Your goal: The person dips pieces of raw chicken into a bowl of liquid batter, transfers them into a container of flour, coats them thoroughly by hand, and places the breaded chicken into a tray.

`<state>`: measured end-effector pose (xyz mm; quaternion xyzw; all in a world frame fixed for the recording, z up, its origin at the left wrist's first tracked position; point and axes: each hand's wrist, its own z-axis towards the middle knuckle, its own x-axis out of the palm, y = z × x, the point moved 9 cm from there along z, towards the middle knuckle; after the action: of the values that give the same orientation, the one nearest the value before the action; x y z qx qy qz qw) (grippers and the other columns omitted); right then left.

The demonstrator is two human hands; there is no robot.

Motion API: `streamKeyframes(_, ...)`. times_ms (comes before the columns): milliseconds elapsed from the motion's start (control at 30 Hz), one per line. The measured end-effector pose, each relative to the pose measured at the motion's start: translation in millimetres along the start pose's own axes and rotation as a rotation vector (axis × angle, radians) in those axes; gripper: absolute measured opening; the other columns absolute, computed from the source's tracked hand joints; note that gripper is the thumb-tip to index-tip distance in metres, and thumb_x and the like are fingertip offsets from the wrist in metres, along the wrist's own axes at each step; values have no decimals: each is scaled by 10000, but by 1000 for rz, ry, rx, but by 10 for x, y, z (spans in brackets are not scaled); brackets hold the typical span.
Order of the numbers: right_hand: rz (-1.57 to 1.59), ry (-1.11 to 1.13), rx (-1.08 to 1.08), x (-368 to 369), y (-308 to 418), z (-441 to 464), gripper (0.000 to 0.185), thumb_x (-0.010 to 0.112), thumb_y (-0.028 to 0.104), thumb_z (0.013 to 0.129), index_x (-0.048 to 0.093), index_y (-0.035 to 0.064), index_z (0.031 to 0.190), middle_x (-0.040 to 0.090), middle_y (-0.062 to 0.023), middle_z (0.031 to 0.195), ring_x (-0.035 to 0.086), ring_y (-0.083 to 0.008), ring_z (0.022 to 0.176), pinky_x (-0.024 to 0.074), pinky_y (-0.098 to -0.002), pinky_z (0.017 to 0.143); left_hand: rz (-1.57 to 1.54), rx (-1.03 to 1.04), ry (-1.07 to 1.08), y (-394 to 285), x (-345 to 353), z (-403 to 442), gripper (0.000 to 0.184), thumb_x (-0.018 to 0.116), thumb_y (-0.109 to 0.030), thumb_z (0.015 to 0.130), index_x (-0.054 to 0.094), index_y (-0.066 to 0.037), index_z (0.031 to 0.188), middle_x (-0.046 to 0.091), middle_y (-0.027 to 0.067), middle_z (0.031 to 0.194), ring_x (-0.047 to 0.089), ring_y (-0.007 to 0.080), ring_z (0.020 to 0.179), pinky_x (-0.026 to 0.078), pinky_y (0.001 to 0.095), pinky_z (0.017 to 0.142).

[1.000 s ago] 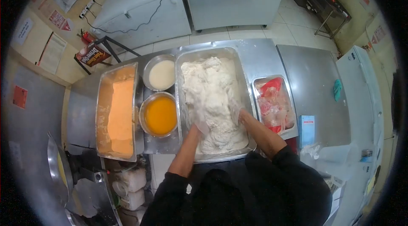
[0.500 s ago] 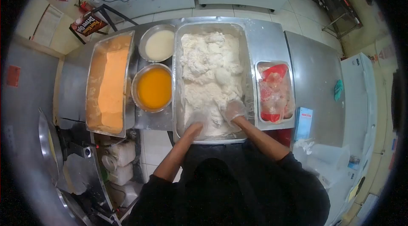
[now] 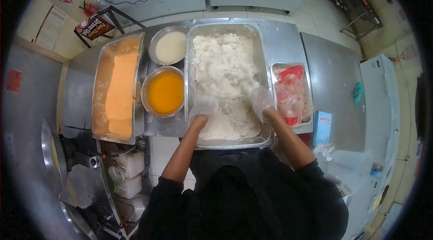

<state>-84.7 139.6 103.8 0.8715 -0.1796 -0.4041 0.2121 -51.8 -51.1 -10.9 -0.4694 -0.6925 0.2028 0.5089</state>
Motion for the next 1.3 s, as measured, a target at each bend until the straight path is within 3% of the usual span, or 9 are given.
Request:
streamKeyframes(133, -881, -319, -378, 867, -110, -40, 379, 477, 306, 775, 604, -27, 904, 595, -236, 897, 599, -324, 815, 473, -377, 709, 407, -139, 193, 462, 275, -442, 480, 462, -183, 878, 287, -54, 1306, 361, 57, 1287, 373, 165, 1154, 317, 295, 956)
streamKeyframes(300, -567, -92, -220, 771, -240, 294, 334, 448, 241, 777, 616, -34, 864, 592, -253, 865, 588, -347, 828, 462, -387, 718, 260, -75, 372, 786, 568, -134, 553, 497, -174, 862, 246, -49, 1339, 326, 63, 1345, 333, 175, 1210, 267, 301, 1002)
streamKeyframes(433, -707, -40, -271, 588, -459, 538, 418, 580, 409, 719, 637, 24, 873, 616, -161, 851, 576, -291, 867, 444, -363, 769, 1036, 314, 129, 88, 622, 163, 326, 411, -139, 863, 485, 42, 1125, 550, 155, 1051, 519, 224, 979, 404, 322, 845)
streamKeyframes(700, -213, -513, -224, -369, -152, 401, 421, 456, 320, 836, 524, -18, 1076, 545, -187, 1051, 526, -275, 979, 400, -360, 866, 1245, 445, -74, -275, 301, -102, 415, 367, -221, 894, 384, -31, 1263, 411, 108, 1269, 400, 206, 1142, 312, 304, 952)
streamKeyframes(767, 426, -457, -481, -413, -148, 335, 402, 409, 266, 863, 482, -24, 1131, 504, -164, 1147, 503, -230, 1053, 388, -339, 908, 456, -92, -197, -262, 338, -368, 442, 385, -229, 879, 372, -37, 1277, 388, 129, 1288, 361, 238, 1183, 247, 323, 1003)
streamKeyframes(900, 1108, -93, -406, -505, 83, 8, 405, 284, 49, 887, 299, -34, 1283, 330, -143, 1332, 401, -183, 1173, 334, -308, 992, 53, -160, -229, -55, 208, -427, 445, 390, -228, 876, 370, -35, 1277, 391, 132, 1283, 361, 247, 1183, 246, 327, 1005)
streamKeyframes(1033, 883, -194, -383, -412, -105, -112, 316, 428, 191, 883, 488, 0, 1127, 554, -84, 985, 542, -159, 858, 439, -285, 731, 125, -82, -187, 87, 94, -409, 449, 395, -226, 874, 369, -33, 1278, 394, 134, 1279, 362, 256, 1182, 245, 331, 1007)
streamKeyframes(1133, -53, -248, -309, -119, -197, -102, 329, 500, 311, 845, 584, 14, 960, 613, -114, 762, 579, -197, 669, 455, -330, 600, 424, 7, -120, 195, 189, -430, 452, 399, -225, 871, 368, -31, 1278, 397, 136, 1275, 362, 263, 1182, 245, 334, 1008)
streamKeyframes(1300, -132, -396, -466, 362, -147, -26, 319, 539, 302, 786, 576, 11, 911, 591, -155, 745, 566, -256, 638, 448, -367, 593, 1268, 459, 113, 100, 897, -380, 446, 400, -204, 871, 367, -16, 1274, 403, 144, 1264, 363, 275, 1180, 256, 336, 1004)
